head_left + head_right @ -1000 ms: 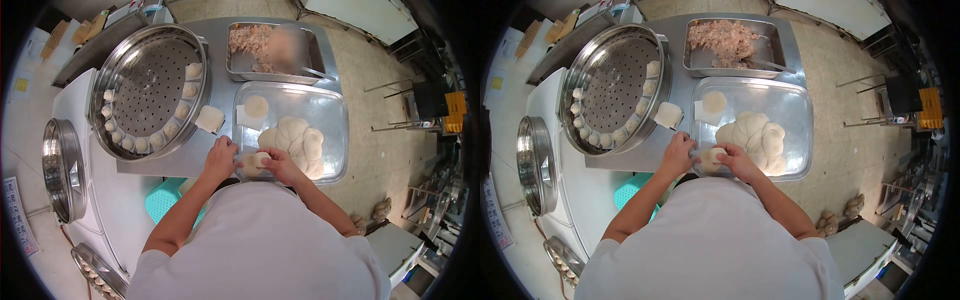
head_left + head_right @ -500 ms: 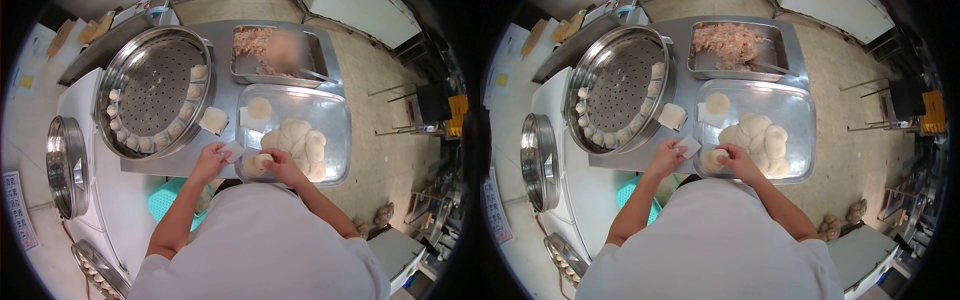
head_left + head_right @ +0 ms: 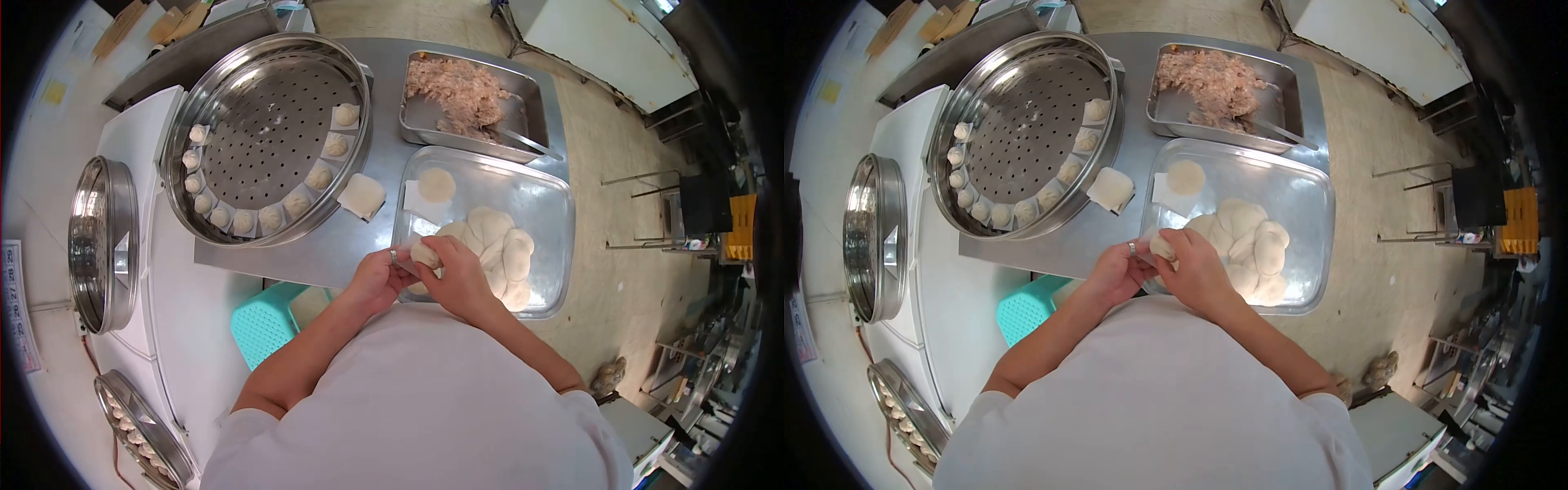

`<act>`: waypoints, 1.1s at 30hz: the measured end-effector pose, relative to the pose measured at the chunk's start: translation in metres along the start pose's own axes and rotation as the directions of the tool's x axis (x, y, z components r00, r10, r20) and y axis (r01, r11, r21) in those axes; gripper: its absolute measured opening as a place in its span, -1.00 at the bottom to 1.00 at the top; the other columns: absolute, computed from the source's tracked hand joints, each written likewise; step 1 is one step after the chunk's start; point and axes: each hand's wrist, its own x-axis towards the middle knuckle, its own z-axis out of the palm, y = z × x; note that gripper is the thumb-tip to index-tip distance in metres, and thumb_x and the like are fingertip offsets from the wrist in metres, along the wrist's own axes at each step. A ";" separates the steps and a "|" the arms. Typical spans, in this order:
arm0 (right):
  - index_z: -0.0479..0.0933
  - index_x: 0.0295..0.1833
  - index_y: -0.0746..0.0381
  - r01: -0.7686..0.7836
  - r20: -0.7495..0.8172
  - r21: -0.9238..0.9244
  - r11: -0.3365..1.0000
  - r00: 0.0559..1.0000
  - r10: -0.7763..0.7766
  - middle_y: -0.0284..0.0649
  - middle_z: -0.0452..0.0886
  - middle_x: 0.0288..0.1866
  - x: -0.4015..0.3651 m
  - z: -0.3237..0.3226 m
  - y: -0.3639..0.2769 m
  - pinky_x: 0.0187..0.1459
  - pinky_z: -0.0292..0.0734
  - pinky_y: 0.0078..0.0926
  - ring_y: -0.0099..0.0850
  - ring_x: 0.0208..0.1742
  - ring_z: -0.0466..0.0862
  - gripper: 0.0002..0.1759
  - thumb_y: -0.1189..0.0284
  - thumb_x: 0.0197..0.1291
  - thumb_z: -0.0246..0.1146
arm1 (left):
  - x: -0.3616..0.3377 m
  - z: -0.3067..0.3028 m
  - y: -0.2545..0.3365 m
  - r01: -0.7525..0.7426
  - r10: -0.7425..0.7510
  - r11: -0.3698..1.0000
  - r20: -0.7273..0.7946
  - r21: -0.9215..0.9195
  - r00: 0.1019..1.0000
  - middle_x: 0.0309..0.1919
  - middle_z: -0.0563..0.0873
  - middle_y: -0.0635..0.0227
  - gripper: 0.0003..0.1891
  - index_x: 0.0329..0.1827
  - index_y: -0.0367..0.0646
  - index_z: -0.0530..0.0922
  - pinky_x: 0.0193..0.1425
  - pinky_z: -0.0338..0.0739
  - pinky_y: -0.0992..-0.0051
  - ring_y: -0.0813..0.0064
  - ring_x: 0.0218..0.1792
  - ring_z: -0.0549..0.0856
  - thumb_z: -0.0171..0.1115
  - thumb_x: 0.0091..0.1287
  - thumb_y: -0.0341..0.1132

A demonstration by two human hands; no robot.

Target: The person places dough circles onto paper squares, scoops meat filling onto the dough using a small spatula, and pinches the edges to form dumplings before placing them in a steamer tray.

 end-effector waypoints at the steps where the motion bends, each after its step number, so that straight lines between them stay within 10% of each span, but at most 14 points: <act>1: 0.58 0.13 0.31 0.000 -0.001 -0.012 1.000 1.000 0.000 0.07 0.65 -0.09 0.000 0.000 0.000 -0.09 0.66 -0.10 0.06 -0.09 0.69 -0.62 0.51 0.20 0.42 | -0.002 0.002 0.002 0.013 -0.012 0.999 0.018 -0.038 1.000 0.12 0.71 0.09 -0.62 0.29 -0.40 0.52 0.34 0.64 0.16 0.24 0.11 0.75 -0.07 0.57 -0.37; 21: 0.59 0.23 0.32 0.210 0.237 -0.059 0.976 0.953 -0.191 0.05 0.68 -0.08 0.020 -0.041 0.019 -0.04 0.65 -0.10 0.06 -0.05 0.69 -0.53 0.47 0.20 0.42 | 0.002 0.032 -0.014 -0.056 0.056 0.996 -0.006 -0.063 0.998 0.17 0.74 0.18 -0.59 0.34 -0.23 0.52 0.39 0.58 0.16 0.27 0.14 0.76 -0.11 0.70 -0.15; 33: 0.60 0.17 0.35 0.300 0.193 -0.095 0.949 0.941 -0.278 0.09 0.67 -0.02 0.151 0.066 -0.069 0.00 0.65 -0.10 0.08 -0.04 0.70 -0.56 0.49 0.17 0.43 | -0.030 -0.050 0.121 -0.393 0.385 0.915 -0.093 -0.087 0.918 0.09 0.74 0.15 -0.60 0.28 -0.26 0.50 0.30 0.63 0.21 0.28 0.03 0.78 -0.06 0.69 -0.11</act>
